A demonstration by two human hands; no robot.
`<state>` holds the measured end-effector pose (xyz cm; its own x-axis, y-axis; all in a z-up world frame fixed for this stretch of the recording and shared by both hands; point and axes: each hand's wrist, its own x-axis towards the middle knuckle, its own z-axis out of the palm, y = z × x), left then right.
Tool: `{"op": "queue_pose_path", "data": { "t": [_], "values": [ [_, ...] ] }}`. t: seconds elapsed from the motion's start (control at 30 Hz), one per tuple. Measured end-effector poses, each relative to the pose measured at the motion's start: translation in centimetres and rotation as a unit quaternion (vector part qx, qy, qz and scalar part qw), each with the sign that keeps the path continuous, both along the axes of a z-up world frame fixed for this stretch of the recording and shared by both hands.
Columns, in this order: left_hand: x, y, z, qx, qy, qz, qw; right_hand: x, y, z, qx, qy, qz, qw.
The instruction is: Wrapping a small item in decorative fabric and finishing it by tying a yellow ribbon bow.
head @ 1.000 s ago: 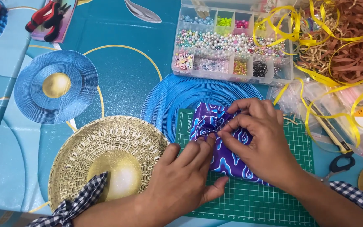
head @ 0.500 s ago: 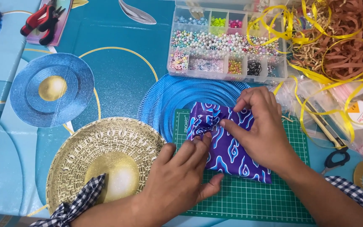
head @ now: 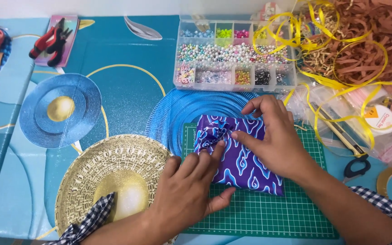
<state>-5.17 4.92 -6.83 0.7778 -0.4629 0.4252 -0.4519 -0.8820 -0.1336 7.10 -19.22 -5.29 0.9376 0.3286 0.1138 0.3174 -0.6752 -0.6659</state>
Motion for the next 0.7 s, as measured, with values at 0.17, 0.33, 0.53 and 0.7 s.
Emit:
{"op": "queue_pose_path", "data": {
  "t": [0.17, 0.33, 0.53, 0.7],
  "values": [
    [1.1, 1.5, 1.3, -0.083, 0.057, -0.016, 0.995, 1.8, -1.5, 1.6, -0.004, -0.013, 0.042, 0.999],
    [3.8, 4.5, 2.9, -0.251, -0.021, 0.013, 0.968, 2.0, -1.5, 2.8, 0.016, -0.093, 0.129, 0.987],
    [5.9, 4.6, 1.2, -0.345, 0.122, 0.0, 0.931, 2.1, 0.0, 1.2, -0.007, -0.193, 0.171, 0.966],
    [6.0, 3.3, 2.4, -0.385, 0.144, 0.0, 0.911, 2.2, 0.2, 0.3, -0.071, -0.242, 0.167, 0.953]
  ]
}}
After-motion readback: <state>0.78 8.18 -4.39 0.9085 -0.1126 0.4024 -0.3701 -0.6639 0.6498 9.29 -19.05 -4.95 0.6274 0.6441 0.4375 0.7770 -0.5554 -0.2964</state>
